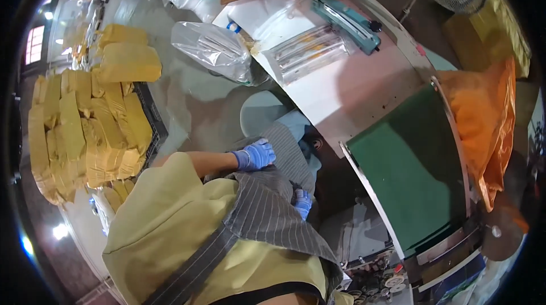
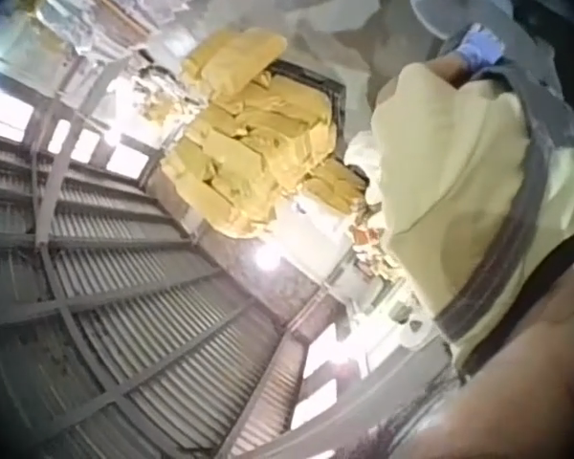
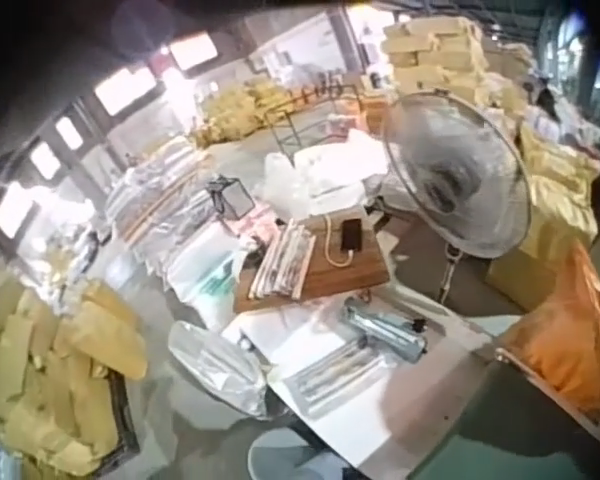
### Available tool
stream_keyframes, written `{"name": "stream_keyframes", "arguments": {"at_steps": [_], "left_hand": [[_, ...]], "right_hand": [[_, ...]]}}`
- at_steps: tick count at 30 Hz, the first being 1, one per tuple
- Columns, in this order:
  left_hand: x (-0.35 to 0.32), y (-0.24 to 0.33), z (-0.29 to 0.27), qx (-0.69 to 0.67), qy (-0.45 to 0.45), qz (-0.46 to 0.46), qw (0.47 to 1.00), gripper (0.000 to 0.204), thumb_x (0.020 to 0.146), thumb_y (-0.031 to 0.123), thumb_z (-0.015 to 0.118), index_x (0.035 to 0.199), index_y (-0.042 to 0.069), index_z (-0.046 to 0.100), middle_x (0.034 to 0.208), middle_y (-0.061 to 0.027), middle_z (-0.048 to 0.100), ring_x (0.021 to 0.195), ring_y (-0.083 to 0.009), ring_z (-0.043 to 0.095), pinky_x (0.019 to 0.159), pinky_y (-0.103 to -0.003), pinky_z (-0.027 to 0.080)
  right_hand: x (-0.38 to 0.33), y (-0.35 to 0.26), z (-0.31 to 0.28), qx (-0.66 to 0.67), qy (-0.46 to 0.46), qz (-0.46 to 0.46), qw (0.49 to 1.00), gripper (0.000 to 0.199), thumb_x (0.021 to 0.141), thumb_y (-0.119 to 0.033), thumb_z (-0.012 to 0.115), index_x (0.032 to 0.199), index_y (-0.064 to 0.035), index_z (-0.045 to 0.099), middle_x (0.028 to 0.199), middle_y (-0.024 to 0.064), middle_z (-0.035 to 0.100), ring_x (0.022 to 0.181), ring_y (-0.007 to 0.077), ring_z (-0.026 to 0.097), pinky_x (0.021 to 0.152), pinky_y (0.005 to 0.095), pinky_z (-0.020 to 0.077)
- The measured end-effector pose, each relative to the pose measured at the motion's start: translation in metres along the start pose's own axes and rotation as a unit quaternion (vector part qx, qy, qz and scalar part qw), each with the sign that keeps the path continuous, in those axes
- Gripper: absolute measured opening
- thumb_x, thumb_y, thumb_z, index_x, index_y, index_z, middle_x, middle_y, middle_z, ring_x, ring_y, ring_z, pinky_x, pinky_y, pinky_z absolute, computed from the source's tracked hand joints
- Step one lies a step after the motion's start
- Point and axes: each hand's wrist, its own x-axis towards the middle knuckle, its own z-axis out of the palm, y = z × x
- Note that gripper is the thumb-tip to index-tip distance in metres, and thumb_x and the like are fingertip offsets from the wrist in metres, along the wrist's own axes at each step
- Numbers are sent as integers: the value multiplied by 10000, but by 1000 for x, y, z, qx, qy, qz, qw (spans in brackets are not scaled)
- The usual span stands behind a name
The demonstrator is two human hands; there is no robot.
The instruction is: The recorder bundles sticks, wraps them in paper, and places them into a packaging machine or onto a conveyor belt.
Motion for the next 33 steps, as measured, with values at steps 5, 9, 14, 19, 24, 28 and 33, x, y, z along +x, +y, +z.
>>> {"name": "stream_keyframes", "arguments": {"at_steps": [5,9,14,19,24,28,33], "left_hand": [[-22,-6,-26,-250,-35,-126,959,204,775,248,468,788,69,565,721,-170,600,669,-334,586,619,-439,446],[5,-45,0,-275,-95,-183,939,267,797,294,424,847,81,578,756,-175,602,717,-360,578,644,-454,443],[-3,-125,36,-290,-156,-293,898,285,797,298,419,862,67,573,798,-191,597,779,-357,574,679,-465,429],[46,-205,64,-255,-124,-338,898,281,783,305,442,871,75,577,819,-185,598,787,-356,574,682,-461,435],[63,-271,35,-229,110,-205,945,198,769,276,488,739,92,554,711,-163,580,690,-343,563,617,-429,439],[21,-354,-60,83,531,-142,831,128,732,181,521,736,53,528,768,-120,555,638,-296,542,595,-369,441],[-144,-496,-85,240,338,-656,630,250,754,223,488,911,90,629,1262,-139,389,1147,-282,380,959,-404,295]], "right_hand": [[94,-9,43,52,-28,-29,998,234,793,-281,483,956,-129,552,984,111,553,945,322,502,755,439,411],[235,-67,113,102,-38,-56,992,236,792,-292,483,906,-106,573,911,139,575,898,331,523,734,434,417],[352,-302,-25,267,-167,-61,947,299,793,-320,480,797,-43,593,776,230,561,780,390,540,683,421,424],[467,-280,20,235,-154,-74,957,287,793,-294,502,803,-26,603,782,227,572,785,383,545,696,412,431],[517,-218,41,266,-85,-146,949,220,774,-220,537,886,-38,588,787,193,576,743,351,558,689,396,444],[566,-356,-2,159,-4,-251,955,280,773,-193,542,1002,-31,540,791,175,570,740,319,559,692,379,449],[532,-575,-87,90,185,-432,878,354,753,-152,590,1048,15,490,1025,161,510,910,307,504,775,347,414]]}}
